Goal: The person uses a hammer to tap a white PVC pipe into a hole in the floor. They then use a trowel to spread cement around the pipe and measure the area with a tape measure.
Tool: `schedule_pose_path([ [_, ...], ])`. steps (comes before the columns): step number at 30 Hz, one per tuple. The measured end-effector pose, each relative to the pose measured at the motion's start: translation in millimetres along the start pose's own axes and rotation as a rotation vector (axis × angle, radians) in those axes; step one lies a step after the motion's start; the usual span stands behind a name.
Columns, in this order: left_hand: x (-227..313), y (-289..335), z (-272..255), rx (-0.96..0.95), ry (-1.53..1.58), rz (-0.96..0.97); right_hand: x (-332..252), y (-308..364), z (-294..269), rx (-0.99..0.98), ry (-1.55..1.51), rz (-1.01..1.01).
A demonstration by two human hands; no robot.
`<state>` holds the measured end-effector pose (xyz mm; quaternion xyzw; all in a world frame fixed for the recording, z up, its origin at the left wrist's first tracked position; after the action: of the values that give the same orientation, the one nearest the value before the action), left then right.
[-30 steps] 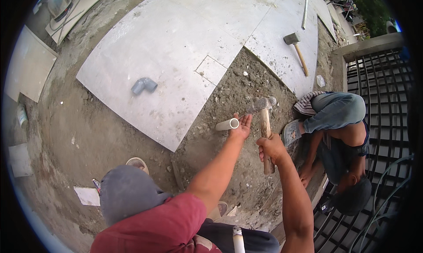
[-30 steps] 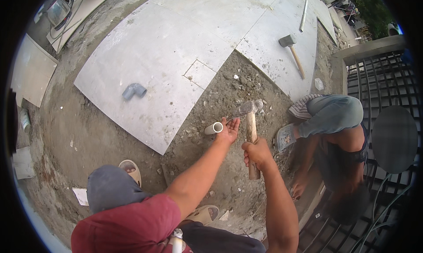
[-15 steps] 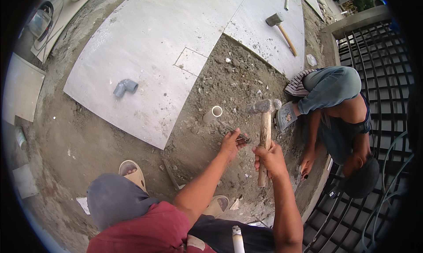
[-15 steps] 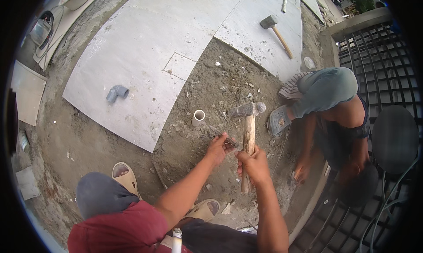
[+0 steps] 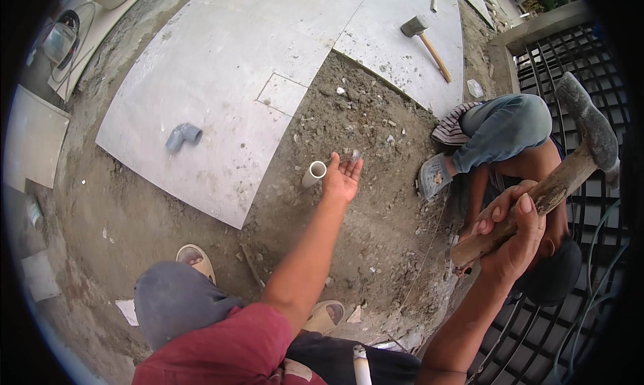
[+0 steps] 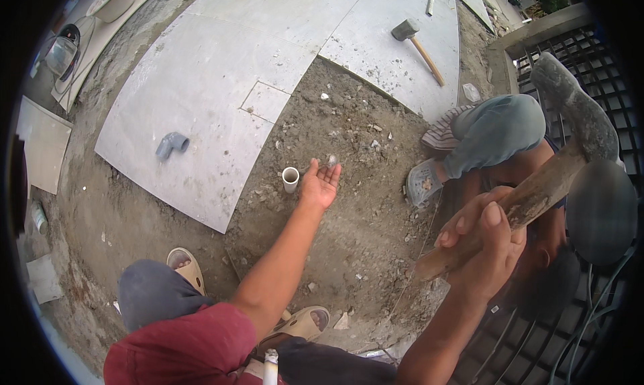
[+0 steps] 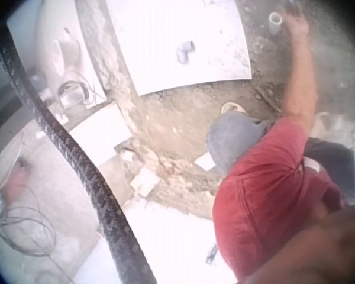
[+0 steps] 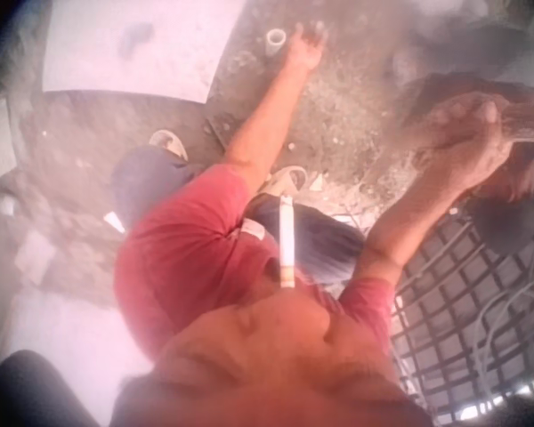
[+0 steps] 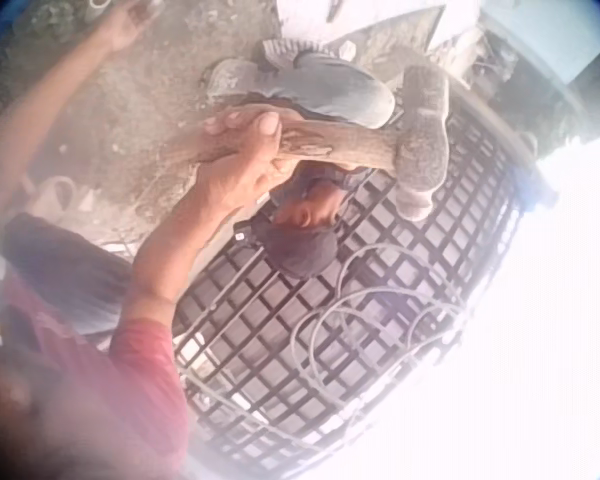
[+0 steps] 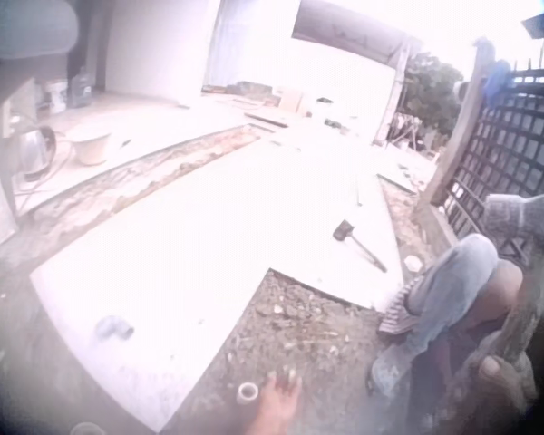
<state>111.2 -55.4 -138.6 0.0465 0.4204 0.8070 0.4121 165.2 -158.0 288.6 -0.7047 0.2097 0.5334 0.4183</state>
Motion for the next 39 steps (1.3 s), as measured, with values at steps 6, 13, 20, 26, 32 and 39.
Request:
schedule_pose_path([
  [6,-3.1,-1.2,4.4,-0.003,0.109,-0.002,44.8,-5.3,20.1,0.174,-0.181,-0.115],
  [13,-5.3,-22.9,-5.1,-0.003,0.214,-0.032,197.9,87.8,41.0,-0.355,0.286,0.875],
  [20,0.1,-23.8,9.8,0.011,0.305,-0.012,29.0,-56.7,39.4,0.069,-0.077,0.051],
  [26,-2.0,-31.0,9.6,0.012,0.328,-0.027,173.7,26.8,71.5,-0.035,0.151,0.293],
  [32,6.9,-34.3,12.2,0.01,0.298,0.015,183.4,40.4,80.6,-0.537,0.378,0.76],
  [39,-4.2,-36.1,10.3,0.063,0.142,-0.03,36.6,-90.7,58.2,0.106,-0.044,0.087],
])
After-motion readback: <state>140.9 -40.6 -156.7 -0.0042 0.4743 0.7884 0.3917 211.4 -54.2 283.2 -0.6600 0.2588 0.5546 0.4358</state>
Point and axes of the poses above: each hand's wrist, its own y-axis away from the middle knuckle, its own z-axis out of the palm, x = y × z, the point moved 9 cm from there along -y, towards the middle knuckle, and after that the axes turned 10 degrees about -z, right-handed, at the moved point
